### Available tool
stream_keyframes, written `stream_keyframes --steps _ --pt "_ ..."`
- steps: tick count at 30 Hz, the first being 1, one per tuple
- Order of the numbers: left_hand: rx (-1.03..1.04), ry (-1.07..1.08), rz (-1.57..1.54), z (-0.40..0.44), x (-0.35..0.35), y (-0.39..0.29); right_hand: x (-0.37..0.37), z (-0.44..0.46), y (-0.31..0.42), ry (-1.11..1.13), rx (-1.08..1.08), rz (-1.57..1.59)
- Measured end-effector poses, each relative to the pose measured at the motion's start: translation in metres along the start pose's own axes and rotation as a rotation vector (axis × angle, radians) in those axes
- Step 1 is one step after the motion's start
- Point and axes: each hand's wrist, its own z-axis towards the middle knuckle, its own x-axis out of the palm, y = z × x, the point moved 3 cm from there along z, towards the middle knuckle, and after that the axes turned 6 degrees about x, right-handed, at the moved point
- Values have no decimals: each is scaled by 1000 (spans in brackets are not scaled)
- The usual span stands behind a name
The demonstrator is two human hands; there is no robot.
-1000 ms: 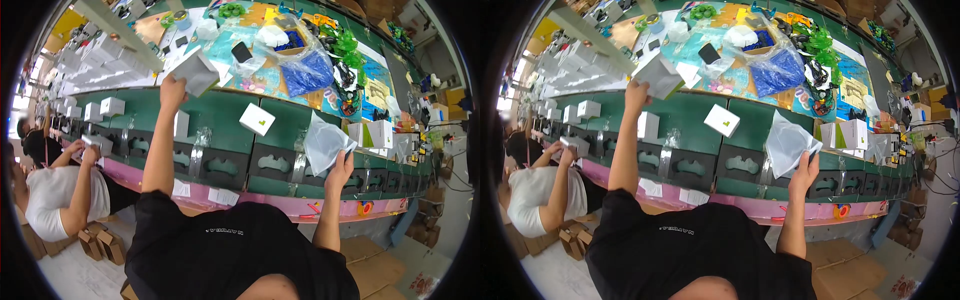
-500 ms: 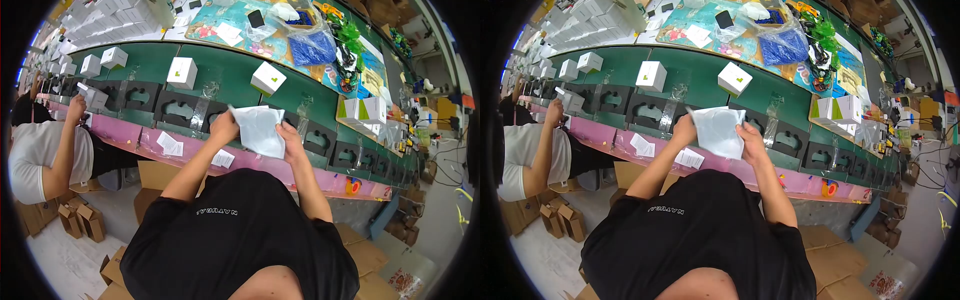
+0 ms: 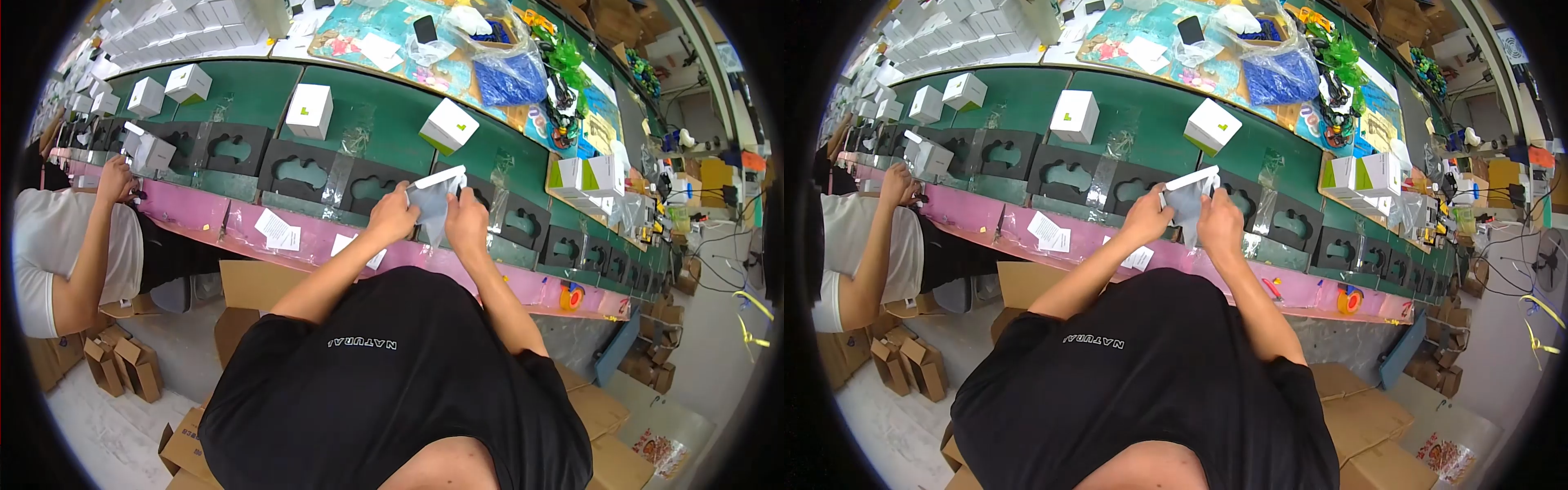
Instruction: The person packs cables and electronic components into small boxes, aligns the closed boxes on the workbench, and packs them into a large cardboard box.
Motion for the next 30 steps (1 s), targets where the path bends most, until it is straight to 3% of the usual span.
stream_keyframes --steps 2,4,5,8,16,18,21,22,24,25,26,28,30 --pt "-1 20 17 1 0 0 13 -3 0 -24 -48 -110" --pt "-15 22 -2 0 3 -1 23 -6 1 110 -108 -294" --pt "95 -82 44 -1 11 5 49 -7 -22 133 -236 -356" --pt "-50 -18 -2 3 2 1 40 -2 6 103 -279 -382" --pt "52 -33 93 4 -3 4 8 -8 2 -28 -311 -270" --pt "29 -21 87 5 -6 1 10 -7 -6 -57 -239 -208" --pt "36 -23 84 7 -2 8 13 -2 -26 39 119 118" --pt "69 -47 84 10 -2 8 19 2 -34 35 125 120" --pt "61 -31 82 15 0 8 37 5 -53 297 470 614" --pt "49 -20 75 16 0 8 31 6 -51 385 565 602" --pt "53 -15 79 16 1 7 33 8 -57 379 569 605" --pt "58 -40 80 16 -1 4 29 15 -59 331 238 280" --pt "55 -16 97 15 -8 -4 25 8 -63 373 361 460"
